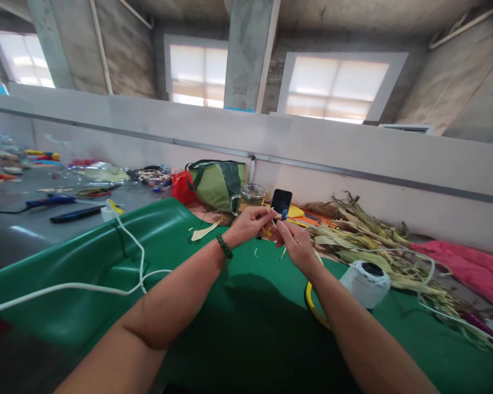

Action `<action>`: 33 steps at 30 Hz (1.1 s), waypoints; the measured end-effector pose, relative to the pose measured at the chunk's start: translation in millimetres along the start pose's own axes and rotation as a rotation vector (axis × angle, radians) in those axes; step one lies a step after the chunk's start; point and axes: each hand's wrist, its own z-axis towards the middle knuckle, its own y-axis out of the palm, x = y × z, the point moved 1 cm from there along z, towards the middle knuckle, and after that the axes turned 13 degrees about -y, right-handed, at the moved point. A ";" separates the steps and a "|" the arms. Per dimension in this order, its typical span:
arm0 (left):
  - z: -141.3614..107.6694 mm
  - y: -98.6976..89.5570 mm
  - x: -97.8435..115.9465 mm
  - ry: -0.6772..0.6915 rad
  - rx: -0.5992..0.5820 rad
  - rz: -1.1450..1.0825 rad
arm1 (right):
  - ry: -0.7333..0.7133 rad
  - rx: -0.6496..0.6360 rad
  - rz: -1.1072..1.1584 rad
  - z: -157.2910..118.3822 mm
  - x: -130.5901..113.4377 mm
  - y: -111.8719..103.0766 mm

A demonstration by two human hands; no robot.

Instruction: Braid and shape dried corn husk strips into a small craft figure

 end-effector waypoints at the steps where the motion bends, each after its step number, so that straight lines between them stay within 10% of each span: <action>1: -0.3 0.1 0.4 0.011 -0.016 0.052 | -0.012 -0.017 -0.072 0.9 0.7 -3.8; 22: -7.6 7.6 2.3 0.142 -0.139 0.449 | -0.180 -0.139 -0.285 3.5 6.2 -19.7; 33: -5.5 -2.3 6.6 0.046 -0.376 0.014 | -0.008 0.230 0.273 -4.0 -15.2 1.0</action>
